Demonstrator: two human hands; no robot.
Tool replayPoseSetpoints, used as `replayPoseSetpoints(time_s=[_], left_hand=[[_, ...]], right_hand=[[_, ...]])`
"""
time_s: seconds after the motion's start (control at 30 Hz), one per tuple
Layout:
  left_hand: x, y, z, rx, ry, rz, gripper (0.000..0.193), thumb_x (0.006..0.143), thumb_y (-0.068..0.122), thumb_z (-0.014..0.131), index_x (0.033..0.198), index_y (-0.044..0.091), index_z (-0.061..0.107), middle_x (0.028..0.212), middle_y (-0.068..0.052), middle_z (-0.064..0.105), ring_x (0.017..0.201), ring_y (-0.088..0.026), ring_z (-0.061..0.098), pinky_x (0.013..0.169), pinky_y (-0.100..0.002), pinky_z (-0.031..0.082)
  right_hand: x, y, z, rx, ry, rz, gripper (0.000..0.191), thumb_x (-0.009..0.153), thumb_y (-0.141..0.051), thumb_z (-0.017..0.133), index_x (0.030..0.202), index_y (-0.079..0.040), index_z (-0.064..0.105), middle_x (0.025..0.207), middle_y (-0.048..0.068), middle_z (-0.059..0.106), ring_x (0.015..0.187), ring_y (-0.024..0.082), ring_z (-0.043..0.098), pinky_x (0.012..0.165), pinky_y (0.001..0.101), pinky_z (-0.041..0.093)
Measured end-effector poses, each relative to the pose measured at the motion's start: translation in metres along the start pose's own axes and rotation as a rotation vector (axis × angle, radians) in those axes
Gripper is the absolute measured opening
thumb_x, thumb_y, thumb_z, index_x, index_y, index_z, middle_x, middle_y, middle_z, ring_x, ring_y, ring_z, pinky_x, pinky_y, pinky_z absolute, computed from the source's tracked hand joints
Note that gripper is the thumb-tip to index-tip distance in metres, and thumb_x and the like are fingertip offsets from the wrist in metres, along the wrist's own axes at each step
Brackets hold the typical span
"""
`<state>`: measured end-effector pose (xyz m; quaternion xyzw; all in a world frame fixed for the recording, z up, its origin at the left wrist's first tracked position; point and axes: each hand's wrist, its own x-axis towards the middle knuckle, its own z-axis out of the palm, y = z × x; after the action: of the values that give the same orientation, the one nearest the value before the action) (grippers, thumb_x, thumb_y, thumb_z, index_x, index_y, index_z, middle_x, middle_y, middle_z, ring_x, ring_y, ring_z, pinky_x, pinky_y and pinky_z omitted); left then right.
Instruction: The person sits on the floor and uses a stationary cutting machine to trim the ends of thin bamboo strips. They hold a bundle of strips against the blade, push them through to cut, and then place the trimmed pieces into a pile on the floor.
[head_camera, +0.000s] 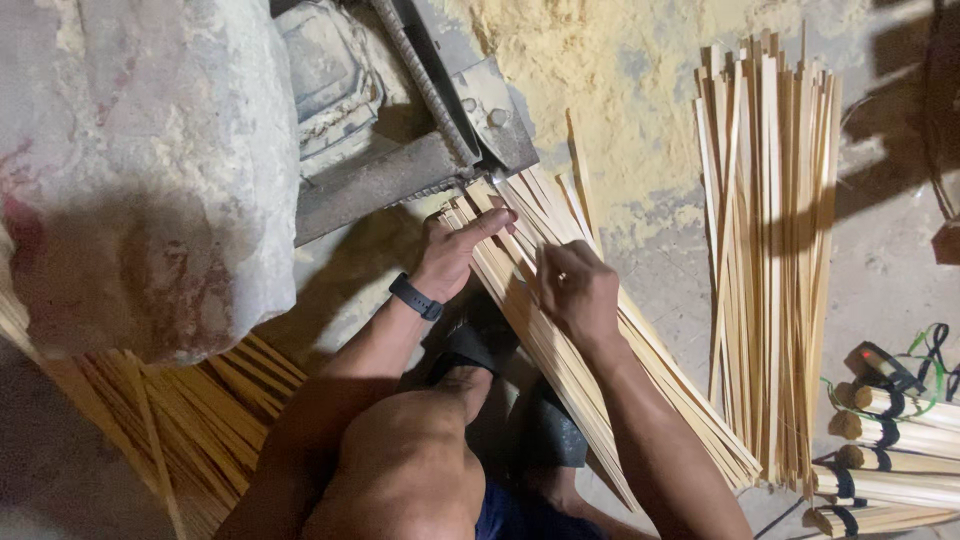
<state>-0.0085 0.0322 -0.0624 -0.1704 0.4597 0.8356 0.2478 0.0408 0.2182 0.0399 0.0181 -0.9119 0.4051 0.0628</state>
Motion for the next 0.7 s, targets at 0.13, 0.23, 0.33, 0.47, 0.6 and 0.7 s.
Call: replayPoseSetpoints(time_s=[0.13,0.23,0.33,0.47,0.6,0.7], left_hand=[[0.002,-0.007,-0.01,0.028,0.011,0.018,0.024,0.092,0.003,0.073,0.114,-0.005,0.075,0.116,-0.017,0.076,0.107,-0.02,0.073,0.097,-0.032,0.055],[0.003,-0.009,-0.012,-0.06,0.028,0.033,0.029,0.088,0.002,0.072,0.117,-0.003,0.073,0.112,-0.015,0.074,0.096,-0.022,0.072,0.084,-0.036,0.061],[0.002,-0.005,-0.009,-0.017,0.068,0.024,0.032,0.085,0.002,0.075,0.117,-0.003,0.071,0.111,-0.017,0.076,0.096,-0.022,0.075,0.085,-0.035,0.064],[-0.005,0.008,0.002,-0.003,0.024,0.048,0.032,0.081,0.001,0.081,0.11,-0.007,0.073,0.106,-0.019,0.077,0.094,-0.023,0.075,0.08,-0.036,0.063],[-0.008,0.018,0.012,0.009,0.006,0.0,0.025,0.079,0.004,0.083,0.1,-0.009,0.077,0.102,-0.02,0.079,0.093,-0.025,0.075,0.089,-0.037,0.061],[-0.005,0.018,0.014,0.041,-0.01,0.0,0.024,0.079,0.005,0.083,0.099,-0.006,0.078,0.105,-0.018,0.079,0.1,-0.022,0.076,0.1,-0.035,0.058]], right_hand=[[0.028,-0.004,0.023,-0.031,0.037,-0.044,0.009,0.091,-0.006,0.079,0.099,-0.005,0.076,0.078,0.013,0.063,0.063,0.026,0.064,0.057,0.0398,0.052],[0.044,-0.01,0.036,-0.004,0.048,-0.105,0.018,0.082,-0.007,0.08,0.1,-0.004,0.074,0.081,0.013,0.063,0.067,0.029,0.064,0.058,0.0407,0.052],[0.042,-0.012,0.027,-0.032,-0.014,-0.058,0.013,0.087,-0.009,0.079,0.1,-0.007,0.075,0.082,0.012,0.064,0.066,0.028,0.064,0.058,0.04,0.052],[0.016,-0.006,-0.01,-0.214,0.098,-0.211,0.019,0.089,-0.003,0.072,0.107,-0.008,0.075,0.093,0.01,0.07,0.08,0.03,0.067,0.069,0.0388,0.055],[-0.004,-0.001,-0.017,-0.084,-0.035,-0.142,0.025,0.087,-0.01,0.075,0.11,-0.002,0.076,0.096,0.017,0.07,0.084,0.031,0.069,0.074,0.0405,0.057],[-0.005,0.004,-0.006,0.134,-0.113,0.043,0.012,0.092,-0.005,0.074,0.104,-0.003,0.076,0.097,0.015,0.073,0.08,0.025,0.073,0.067,0.0354,0.059]])
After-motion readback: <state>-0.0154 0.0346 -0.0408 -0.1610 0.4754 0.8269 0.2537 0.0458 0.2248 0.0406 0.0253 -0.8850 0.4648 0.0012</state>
